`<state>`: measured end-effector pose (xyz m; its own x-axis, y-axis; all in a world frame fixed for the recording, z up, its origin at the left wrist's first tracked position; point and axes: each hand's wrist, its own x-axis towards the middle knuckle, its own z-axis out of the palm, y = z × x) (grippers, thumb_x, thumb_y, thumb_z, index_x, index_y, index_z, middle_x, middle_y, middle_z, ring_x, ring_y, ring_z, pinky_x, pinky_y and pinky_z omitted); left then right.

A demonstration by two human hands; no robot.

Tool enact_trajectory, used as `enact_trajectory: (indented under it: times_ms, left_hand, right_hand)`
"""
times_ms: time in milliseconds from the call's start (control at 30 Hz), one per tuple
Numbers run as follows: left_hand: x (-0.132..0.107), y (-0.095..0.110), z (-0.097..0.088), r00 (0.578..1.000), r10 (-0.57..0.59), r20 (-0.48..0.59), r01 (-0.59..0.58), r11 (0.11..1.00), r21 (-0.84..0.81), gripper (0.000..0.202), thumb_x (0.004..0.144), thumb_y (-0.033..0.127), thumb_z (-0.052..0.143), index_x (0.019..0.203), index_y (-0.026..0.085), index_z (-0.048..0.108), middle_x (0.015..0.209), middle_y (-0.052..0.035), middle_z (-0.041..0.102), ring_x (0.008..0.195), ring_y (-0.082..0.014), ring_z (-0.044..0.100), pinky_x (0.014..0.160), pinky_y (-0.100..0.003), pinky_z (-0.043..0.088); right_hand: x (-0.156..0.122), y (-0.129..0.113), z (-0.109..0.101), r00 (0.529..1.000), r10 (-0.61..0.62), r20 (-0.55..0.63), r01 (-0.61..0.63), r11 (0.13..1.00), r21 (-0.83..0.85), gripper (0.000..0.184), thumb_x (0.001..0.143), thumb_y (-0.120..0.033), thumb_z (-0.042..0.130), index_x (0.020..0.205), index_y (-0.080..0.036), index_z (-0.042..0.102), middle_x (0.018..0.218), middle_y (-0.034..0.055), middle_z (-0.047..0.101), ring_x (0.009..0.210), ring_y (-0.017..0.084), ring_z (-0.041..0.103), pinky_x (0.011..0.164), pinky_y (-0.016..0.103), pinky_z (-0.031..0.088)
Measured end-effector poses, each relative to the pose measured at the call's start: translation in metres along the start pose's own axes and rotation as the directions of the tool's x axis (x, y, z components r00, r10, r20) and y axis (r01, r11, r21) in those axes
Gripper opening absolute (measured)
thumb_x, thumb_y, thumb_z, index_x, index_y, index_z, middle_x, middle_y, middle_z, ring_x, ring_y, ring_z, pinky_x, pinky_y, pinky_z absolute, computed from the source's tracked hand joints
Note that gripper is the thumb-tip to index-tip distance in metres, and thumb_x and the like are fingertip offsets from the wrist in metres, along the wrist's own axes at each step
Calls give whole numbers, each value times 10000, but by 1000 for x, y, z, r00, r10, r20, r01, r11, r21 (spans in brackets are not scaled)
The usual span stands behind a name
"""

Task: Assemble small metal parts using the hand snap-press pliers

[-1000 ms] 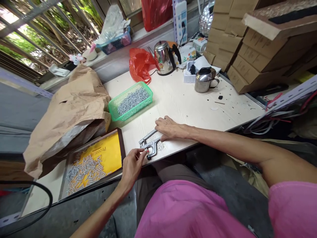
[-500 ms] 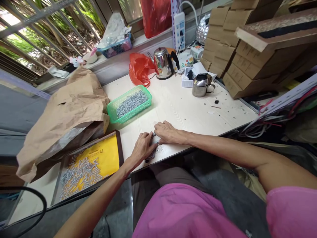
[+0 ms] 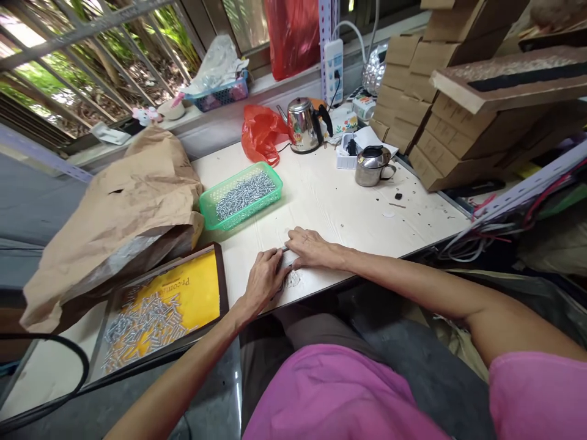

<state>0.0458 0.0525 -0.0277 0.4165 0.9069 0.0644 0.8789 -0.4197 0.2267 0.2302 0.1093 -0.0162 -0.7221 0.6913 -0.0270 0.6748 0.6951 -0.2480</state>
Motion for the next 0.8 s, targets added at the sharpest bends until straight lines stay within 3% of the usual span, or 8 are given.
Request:
enact_trajectory:
  times_ms: [67,167,333,467,533,633,733,800]
  left_hand:
    - [-12,5,9,996,15,-87,-16,1000,-13,322,909,223,487,1215,136,536,1311,-157,535,1242,-295,473,1005,-469,430]
    - [-33,21,22,988,61,-141,-70,996,-53,370,933,212,432,1294,152,487,1413,-161,467,1377,-307,344,1070,-517,383]
    - [-47,41,31,991,98,-95,-110,985,-134,434,949,323,441,1352,162,445,1410,-146,488,1369,-302,367,1097,-542,346]
    - [-43,40,34,990,80,-118,-97,984,-149,445,947,341,446,1347,145,456,1399,-153,497,1367,-300,369,1111,-532,325]
    - [-46,41,34,986,80,-146,-104,981,-164,469,933,344,477,1340,113,457,1388,-180,498,1358,-310,380,1103,-521,337]
    - [-64,48,26,975,135,-176,-175,957,-231,389,917,331,514,1236,110,537,1225,-169,610,1207,-274,537,1006,-425,451]
    - [-93,48,8,935,292,-201,-336,909,-244,212,928,253,488,1066,155,617,987,-85,683,960,-185,626,871,-315,503]
    - [-112,32,-9,927,293,-234,-337,925,-176,179,924,215,483,1002,164,636,896,-60,683,863,-162,619,810,-293,498]
  right_hand:
    - [1,8,-1,997,-75,18,74,996,40,478,801,-488,682,1101,-119,628,1063,139,579,984,250,514,792,323,404]
    - [7,18,-1,996,-90,12,88,988,127,318,892,-358,586,1118,-137,622,1024,110,598,970,222,523,818,312,395]
    - [34,23,-2,1000,10,-15,-9,996,94,152,898,-242,551,932,-142,661,964,80,617,898,190,534,791,294,369]
    - [50,4,-9,998,13,-60,-15,999,-40,197,895,-253,554,1033,-149,649,1040,106,610,945,223,511,775,323,345]
    - [50,-19,-12,989,-147,-24,145,987,-69,190,900,-243,541,1040,-176,652,1037,98,604,944,226,497,754,330,331]
    - [43,-56,-8,884,-460,80,464,885,-40,140,899,-251,538,877,-208,669,950,79,596,912,225,469,713,338,315]
    - [39,-77,7,812,-571,115,579,814,-47,161,880,-210,538,751,-205,634,899,82,582,866,224,455,689,347,314]
    - [40,-80,21,796,-598,98,604,795,-60,161,879,-182,526,746,-202,615,889,78,576,846,220,463,683,349,323]
